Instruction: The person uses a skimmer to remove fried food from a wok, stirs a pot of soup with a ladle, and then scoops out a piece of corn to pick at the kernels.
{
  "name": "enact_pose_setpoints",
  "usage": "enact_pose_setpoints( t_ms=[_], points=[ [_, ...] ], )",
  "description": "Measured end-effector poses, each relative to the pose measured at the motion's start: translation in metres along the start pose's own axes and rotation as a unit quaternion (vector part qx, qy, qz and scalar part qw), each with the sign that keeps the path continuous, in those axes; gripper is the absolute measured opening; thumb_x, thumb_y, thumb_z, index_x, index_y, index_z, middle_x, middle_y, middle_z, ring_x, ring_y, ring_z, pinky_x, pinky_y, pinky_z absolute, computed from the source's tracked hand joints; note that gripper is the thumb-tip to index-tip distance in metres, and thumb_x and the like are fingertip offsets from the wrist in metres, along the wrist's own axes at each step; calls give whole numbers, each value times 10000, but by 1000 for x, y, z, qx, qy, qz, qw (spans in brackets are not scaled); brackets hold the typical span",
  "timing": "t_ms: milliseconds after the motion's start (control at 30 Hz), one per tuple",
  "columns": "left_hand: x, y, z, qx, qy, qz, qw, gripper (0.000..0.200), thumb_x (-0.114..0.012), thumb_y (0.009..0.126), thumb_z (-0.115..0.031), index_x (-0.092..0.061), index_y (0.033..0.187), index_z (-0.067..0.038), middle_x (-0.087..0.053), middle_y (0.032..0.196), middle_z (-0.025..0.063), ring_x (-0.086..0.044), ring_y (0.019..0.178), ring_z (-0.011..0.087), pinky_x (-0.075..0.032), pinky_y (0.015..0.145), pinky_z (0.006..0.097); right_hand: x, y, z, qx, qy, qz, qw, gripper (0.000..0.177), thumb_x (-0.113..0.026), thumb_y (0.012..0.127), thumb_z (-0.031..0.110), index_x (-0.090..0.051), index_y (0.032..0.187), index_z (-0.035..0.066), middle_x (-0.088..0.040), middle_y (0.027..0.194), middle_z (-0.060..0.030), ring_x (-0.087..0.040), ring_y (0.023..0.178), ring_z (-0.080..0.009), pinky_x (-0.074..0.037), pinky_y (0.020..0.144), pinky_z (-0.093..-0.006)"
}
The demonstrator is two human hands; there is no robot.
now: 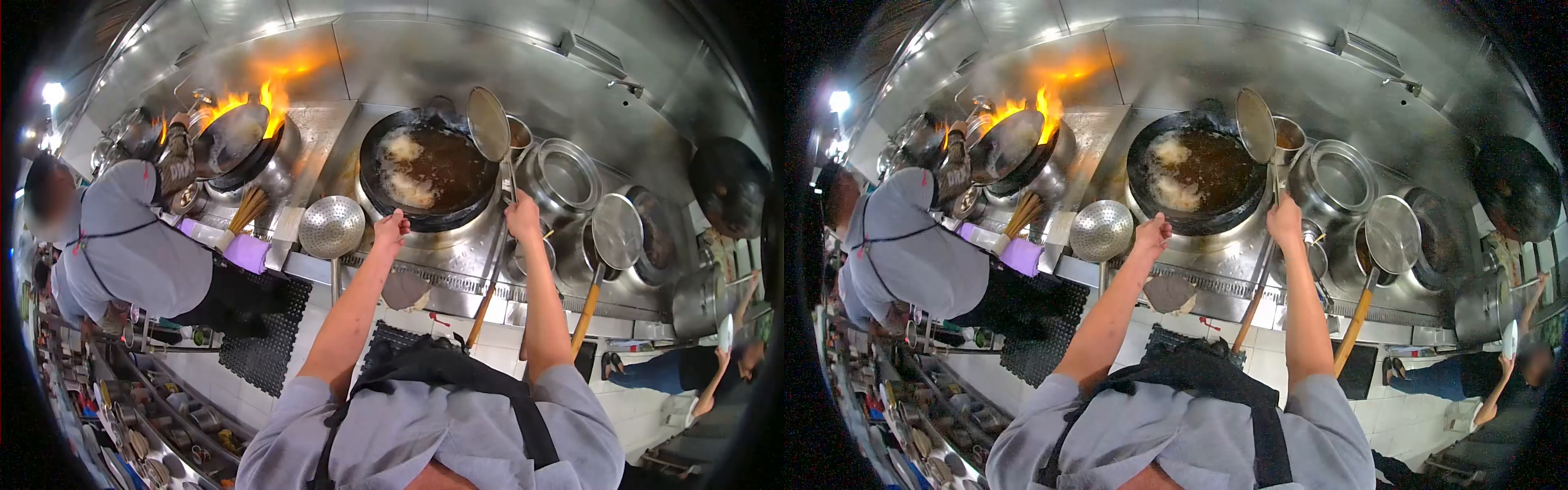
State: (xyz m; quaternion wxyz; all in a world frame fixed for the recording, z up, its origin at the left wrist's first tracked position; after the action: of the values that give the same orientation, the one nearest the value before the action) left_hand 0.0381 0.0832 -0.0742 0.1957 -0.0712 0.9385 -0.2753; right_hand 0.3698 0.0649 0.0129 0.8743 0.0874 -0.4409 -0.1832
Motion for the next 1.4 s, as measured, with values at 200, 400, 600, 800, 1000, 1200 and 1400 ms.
enact_pose_setpoints(
  t_ms=[200, 400, 600, 800, 1000, 1200, 1400],
  points=[
    [-3, -34, 5, -4, -31, 67, 997, 294, -614, 940, -376, -620, 799, -118, -641, 723, 4, -577, 606, 119, -382, 511, 298, -12, 12, 16, -188, 309, 147, 921, 85, -480, 865, -8, -543, 847, -64, -619, 679, -162, -560, 461, -214, -428, 399, -364],
    [76, -111, 167, 141, 365, 458, 799, 202, -613, 819, -248, -692, 765, -71, -672, 712, 29, -600, 571, 113, -423, 460, 258, -10, -7, 2, -154, 374, 161, 900, 118, -448, 885, -12, -537, 825, -62, -560, 608, -108, -470, 361, -147, -336, 330, -308],
    [81, -83, 328, -99, 705, 322, 624, 340, -590, 823, -185, -625, 1108, -3, -621, 1182, 185, -606, 1050, 348, -489, 872, 499, 49, 13, 0, -166, 389, 130, 897, 267, -437, 886, -14, -557, 1119, -64, -554, 641, -89, -449, 343, -128, -309, 320, -286],
    [48, -60, 384, -176, 741, 315, 567, 550, -564, 846, -126, -433, 1376, -54, -372, 1491, 126, -357, 1381, 329, -370, 1024, 615, 77, 93, -39, 86, -150, -56, 983, 525, -531, 843, 10, -476, 1365, 9, -677, 910, -235, -687, 822, -374, -541, 713, -463],
    [23, -46, 369, -86, 774, 299, 552, 549, -591, 822, -171, -472, 1344, -50, -448, 1428, 169, -420, 1338, 342, -410, 1011, 579, 29, 129, -109, -64, -334, 111, 934, 576, -521, 853, 70, -414, 1418, 103, -598, 1178, -280, -613, 1042, -438, -505, 882, -490],
    [34, -46, 360, -101, 678, 276, 674, 518, -605, 795, -192, -526, 1282, -33, -540, 1296, 225, -493, 1237, 391, -449, 1008, 471, 67, 114, -100, -35, -215, 16, 976, 275, -638, 817, 230, -627, 991, 17, -657, 921, -248, -651, 901, -391, -513, 790, -475],
    [134, -95, 335, -104, 598, 188, 772, 498, -619, 781, -223, -577, 1244, -45, -597, 1177, 267, -583, 1093, 422, -467, 976, 468, 113, 29, -44, -172, 240, 118, 948, 269, -621, 889, 147, -526, 1062, -36, -612, 705, -131, -641, 651, -237, -489, 604, -385]
  ],
)
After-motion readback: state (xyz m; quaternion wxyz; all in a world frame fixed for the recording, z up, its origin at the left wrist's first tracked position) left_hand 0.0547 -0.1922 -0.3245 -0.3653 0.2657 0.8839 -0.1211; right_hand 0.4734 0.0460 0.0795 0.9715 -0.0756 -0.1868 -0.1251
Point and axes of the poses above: each hand's wrist, its own y-axis towards the middle knuckle, its own x-axis out of the back of the hand, z = x × y, the point moved 2 cm from there along y, towards the middle knuckle
